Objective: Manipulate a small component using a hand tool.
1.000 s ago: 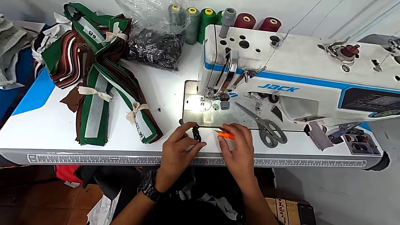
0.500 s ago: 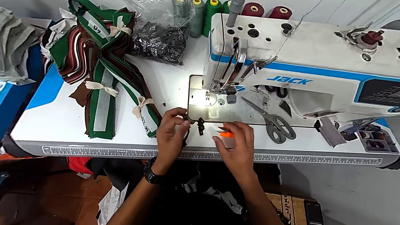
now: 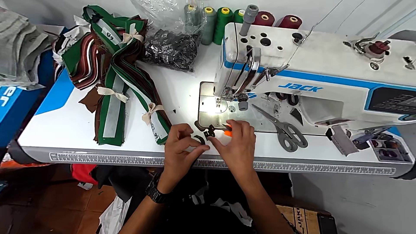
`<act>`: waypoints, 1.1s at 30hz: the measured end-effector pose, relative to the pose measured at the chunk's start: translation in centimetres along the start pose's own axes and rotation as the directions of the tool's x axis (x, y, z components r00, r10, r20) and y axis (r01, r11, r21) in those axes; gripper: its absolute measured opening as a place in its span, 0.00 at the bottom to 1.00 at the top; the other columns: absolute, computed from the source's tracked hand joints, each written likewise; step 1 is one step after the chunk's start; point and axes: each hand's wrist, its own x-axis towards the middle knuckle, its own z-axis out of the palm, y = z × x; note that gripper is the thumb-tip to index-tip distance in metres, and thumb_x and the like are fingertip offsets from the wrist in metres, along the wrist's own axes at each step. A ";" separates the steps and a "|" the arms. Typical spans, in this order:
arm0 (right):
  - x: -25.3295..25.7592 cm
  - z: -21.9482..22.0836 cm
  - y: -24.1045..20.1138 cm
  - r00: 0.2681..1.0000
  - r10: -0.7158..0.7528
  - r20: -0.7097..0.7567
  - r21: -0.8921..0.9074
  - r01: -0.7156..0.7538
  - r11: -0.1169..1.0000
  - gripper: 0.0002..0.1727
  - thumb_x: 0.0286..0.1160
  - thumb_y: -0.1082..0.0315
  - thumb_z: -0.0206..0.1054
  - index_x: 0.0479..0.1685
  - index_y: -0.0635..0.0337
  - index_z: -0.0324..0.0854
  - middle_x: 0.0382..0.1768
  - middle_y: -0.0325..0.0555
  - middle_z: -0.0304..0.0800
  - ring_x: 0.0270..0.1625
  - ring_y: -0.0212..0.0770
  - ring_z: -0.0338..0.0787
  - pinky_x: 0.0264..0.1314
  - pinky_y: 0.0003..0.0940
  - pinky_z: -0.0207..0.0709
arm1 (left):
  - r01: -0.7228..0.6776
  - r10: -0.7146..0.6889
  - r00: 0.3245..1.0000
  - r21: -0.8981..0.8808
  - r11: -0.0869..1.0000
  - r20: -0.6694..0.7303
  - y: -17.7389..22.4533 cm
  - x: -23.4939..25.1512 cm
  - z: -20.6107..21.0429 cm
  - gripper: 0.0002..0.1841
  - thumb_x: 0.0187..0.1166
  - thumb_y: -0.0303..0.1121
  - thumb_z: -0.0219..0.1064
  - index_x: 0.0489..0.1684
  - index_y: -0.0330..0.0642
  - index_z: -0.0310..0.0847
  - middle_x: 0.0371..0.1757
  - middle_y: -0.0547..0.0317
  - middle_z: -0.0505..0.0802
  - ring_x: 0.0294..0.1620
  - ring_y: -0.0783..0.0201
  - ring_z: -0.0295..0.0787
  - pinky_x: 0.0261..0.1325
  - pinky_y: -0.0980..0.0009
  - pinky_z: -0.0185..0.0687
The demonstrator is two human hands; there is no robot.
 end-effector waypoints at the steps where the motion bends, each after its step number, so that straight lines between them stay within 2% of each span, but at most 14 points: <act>1: 0.0 -0.5 0.4 1.000 -0.017 -0.002 0.073 0.017 0.997 0.33 0.63 0.43 0.81 0.62 0.57 0.85 0.52 0.51 0.84 0.52 0.53 0.84 0.49 0.52 0.78 | -0.013 0.013 1.000 0.000 1.000 0.015 0.0 -0.1 0.2 0.10 0.67 0.45 0.83 0.25 0.56 0.89 0.54 0.71 0.83 0.51 0.79 0.79 0.52 0.84 0.79; 3: -0.2 -1.8 0.5 0.998 -0.023 0.059 0.307 0.004 0.952 0.16 0.75 0.56 0.75 0.57 0.51 0.90 0.46 0.40 0.86 0.44 0.37 0.86 0.43 0.35 0.83 | -0.028 0.029 0.999 -0.017 0.999 0.043 0.0 -0.1 0.4 0.09 0.67 0.44 0.83 0.25 0.54 0.91 0.53 0.69 0.83 0.49 0.78 0.78 0.50 0.85 0.77; 4: -0.2 -2.4 0.4 0.991 -0.016 0.130 0.439 -0.043 0.897 0.11 0.79 0.59 0.70 0.53 0.50 0.91 0.43 0.35 0.86 0.39 0.29 0.85 0.37 0.25 0.82 | -0.036 0.037 0.998 -0.025 0.999 0.059 0.0 0.0 0.5 0.09 0.67 0.44 0.83 0.26 0.54 0.91 0.52 0.68 0.83 0.49 0.78 0.78 0.50 0.85 0.77; 5: -0.1 -3.1 0.1 0.974 -0.015 0.227 0.552 -0.116 0.826 0.11 0.83 0.59 0.66 0.50 0.49 0.92 0.40 0.33 0.85 0.36 0.26 0.83 0.33 0.21 0.79 | -0.045 0.048 0.996 -0.031 0.998 0.078 0.1 0.1 0.6 0.09 0.67 0.44 0.83 0.27 0.53 0.92 0.53 0.68 0.82 0.50 0.78 0.78 0.50 0.85 0.77; 8: 0.5 -3.8 -0.5 0.908 -0.035 0.417 0.680 -0.286 0.676 0.11 0.81 0.56 0.67 0.43 0.50 0.91 0.37 0.33 0.85 0.30 0.26 0.80 0.28 0.20 0.73 | -0.056 0.063 0.988 -0.054 0.997 0.141 0.2 0.4 1.0 0.08 0.68 0.44 0.82 0.29 0.53 0.93 0.53 0.67 0.82 0.49 0.79 0.77 0.50 0.86 0.76; 12: 1.1 -3.3 -1.0 0.878 0.087 0.471 0.702 -0.433 0.566 0.07 0.76 0.61 0.72 0.33 0.51 0.86 0.31 0.37 0.82 0.24 0.31 0.75 0.21 0.23 0.66 | -0.032 0.046 0.966 -0.059 0.998 0.253 0.5 0.2 1.2 0.07 0.69 0.40 0.81 0.33 0.50 0.92 0.54 0.65 0.83 0.51 0.76 0.80 0.51 0.82 0.81; 16: 1.3 -3.0 -0.7 0.905 0.071 0.420 0.666 -0.360 0.653 0.08 0.79 0.61 0.69 0.33 0.51 0.88 0.35 0.35 0.86 0.29 0.30 0.79 0.25 0.23 0.71 | -0.034 0.060 0.947 -0.087 0.996 0.317 1.4 -0.6 0.7 0.07 0.74 0.40 0.78 0.33 0.50 0.91 0.69 0.61 0.82 0.56 0.73 0.83 0.55 0.76 0.85; 18: 1.2 -3.0 -0.7 0.903 0.026 0.428 0.673 -0.338 0.658 0.09 0.81 0.62 0.68 0.34 0.51 0.89 0.38 0.35 0.87 0.33 0.30 0.82 0.29 0.23 0.75 | -0.002 0.073 0.932 -0.197 0.980 0.355 1.6 -0.8 0.4 0.07 0.75 0.40 0.77 0.33 0.49 0.91 0.77 0.57 0.80 0.61 0.68 0.86 0.59 0.71 0.88; 20: 1.1 -3.0 -0.6 0.906 0.003 0.423 0.682 -0.321 0.657 0.08 0.81 0.62 0.68 0.37 0.52 0.90 0.39 0.36 0.88 0.34 0.30 0.85 0.30 0.24 0.79 | 0.040 0.087 0.917 -0.309 0.950 0.388 1.4 -0.8 0.4 0.06 0.76 0.38 0.76 0.35 0.47 0.92 0.80 0.54 0.78 0.68 0.61 0.85 0.65 0.64 0.89; 22: 1.0 -3.2 -0.4 0.917 0.017 0.398 0.656 -0.297 0.694 0.08 0.81 0.60 0.69 0.48 0.50 0.91 0.43 0.35 0.87 0.38 0.30 0.85 0.33 0.25 0.81 | 0.061 0.098 0.911 -0.367 0.928 0.400 1.2 -0.8 0.5 0.06 0.77 0.37 0.75 0.35 0.46 0.92 0.80 0.51 0.80 0.77 0.53 0.80 0.74 0.56 0.85; 25: 0.7 -3.6 0.7 0.955 0.050 0.292 0.548 -0.210 0.810 0.23 0.80 0.53 0.68 0.72 0.48 0.80 0.57 0.39 0.84 0.54 0.33 0.86 0.49 0.32 0.86 | 0.055 0.099 0.912 -0.359 0.932 0.398 0.9 -0.8 0.8 0.06 0.78 0.37 0.74 0.36 0.46 0.92 0.80 0.48 0.80 0.83 0.47 0.74 0.81 0.50 0.79; 26: 0.5 -3.7 1.3 0.974 0.044 0.222 0.493 -0.152 0.857 0.26 0.80 0.52 0.68 0.75 0.50 0.78 0.62 0.41 0.83 0.59 0.35 0.85 0.55 0.35 0.85 | 0.047 0.102 0.913 -0.348 0.936 0.396 0.7 -0.8 0.9 0.06 0.78 0.37 0.73 0.36 0.46 0.92 0.80 0.48 0.80 0.84 0.46 0.72 0.82 0.49 0.78; 30: -0.6 -3.1 3.4 0.986 -0.138 -0.091 0.197 0.153 0.968 0.19 0.80 0.59 0.67 0.67 0.53 0.84 0.63 0.47 0.84 0.69 0.48 0.81 0.69 0.48 0.76 | 0.018 0.112 0.914 -0.313 0.950 0.390 0.2 -0.9 0.8 0.05 0.77 0.35 0.72 0.36 0.46 0.92 0.82 0.47 0.78 0.87 0.45 0.68 0.84 0.48 0.74; 33: -1.2 -2.3 3.7 0.975 -0.170 -0.140 0.105 0.186 0.977 0.17 0.79 0.61 0.70 0.64 0.51 0.86 0.61 0.45 0.85 0.67 0.49 0.81 0.69 0.50 0.76 | 0.017 0.050 0.939 -0.193 0.981 0.340 0.2 -1.1 1.0 0.06 0.77 0.37 0.73 0.34 0.48 0.92 0.79 0.50 0.80 0.83 0.50 0.73 0.80 0.53 0.79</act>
